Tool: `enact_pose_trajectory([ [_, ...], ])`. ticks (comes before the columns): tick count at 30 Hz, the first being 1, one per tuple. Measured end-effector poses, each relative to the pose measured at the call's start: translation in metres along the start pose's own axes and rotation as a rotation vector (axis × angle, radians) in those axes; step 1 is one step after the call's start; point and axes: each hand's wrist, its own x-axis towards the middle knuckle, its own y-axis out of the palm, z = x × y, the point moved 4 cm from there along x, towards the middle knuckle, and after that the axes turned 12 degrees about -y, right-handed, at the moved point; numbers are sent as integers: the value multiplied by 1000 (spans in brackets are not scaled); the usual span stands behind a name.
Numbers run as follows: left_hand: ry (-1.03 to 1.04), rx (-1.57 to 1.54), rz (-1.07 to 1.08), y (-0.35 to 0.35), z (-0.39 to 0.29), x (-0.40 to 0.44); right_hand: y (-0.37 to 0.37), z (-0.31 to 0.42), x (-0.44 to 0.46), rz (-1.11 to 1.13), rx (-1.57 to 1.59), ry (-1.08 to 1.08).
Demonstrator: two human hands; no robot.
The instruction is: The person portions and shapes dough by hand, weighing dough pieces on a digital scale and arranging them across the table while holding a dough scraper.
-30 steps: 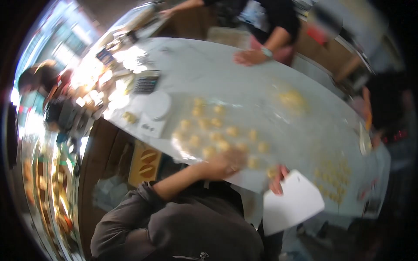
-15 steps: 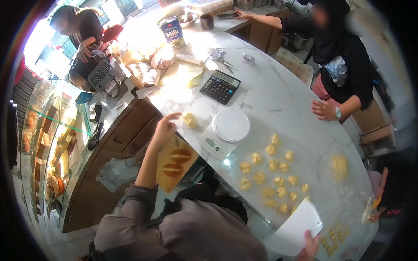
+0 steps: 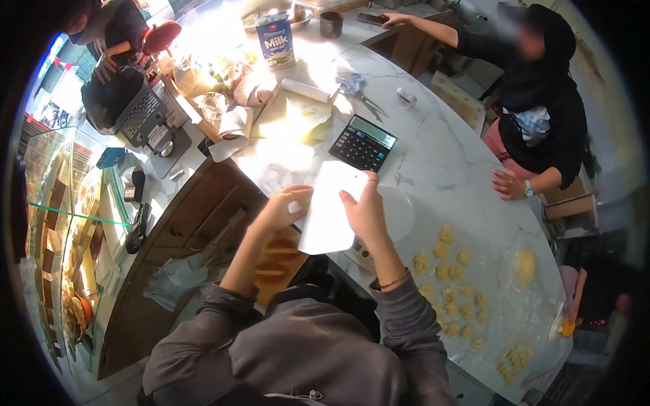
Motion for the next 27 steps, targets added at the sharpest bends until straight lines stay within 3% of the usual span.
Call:
enact_pose_trajectory([
  [6, -24, -86, -87, -6, 16, -11, 41, 9, 11, 124, -272, -18],
  [14, 18, 55, -224, -12, 23, -1, 79, 15, 22, 239, -515, -13],
  [18, -106, 21, -236, -14, 24, 0, 83, 29, 39, 362, -600, 113],
  [21, -144, -94, -206, -17, 26, 3, 96, 34, 52, 328, -585, 32],
  [24, -241, -7, -143, -19, 22, 3, 113, 40, 60, 355, -633, -54],
  [27, -383, -115, -208, -22, 30, -8, 104, 30, 81, 246, -525, -50],
])
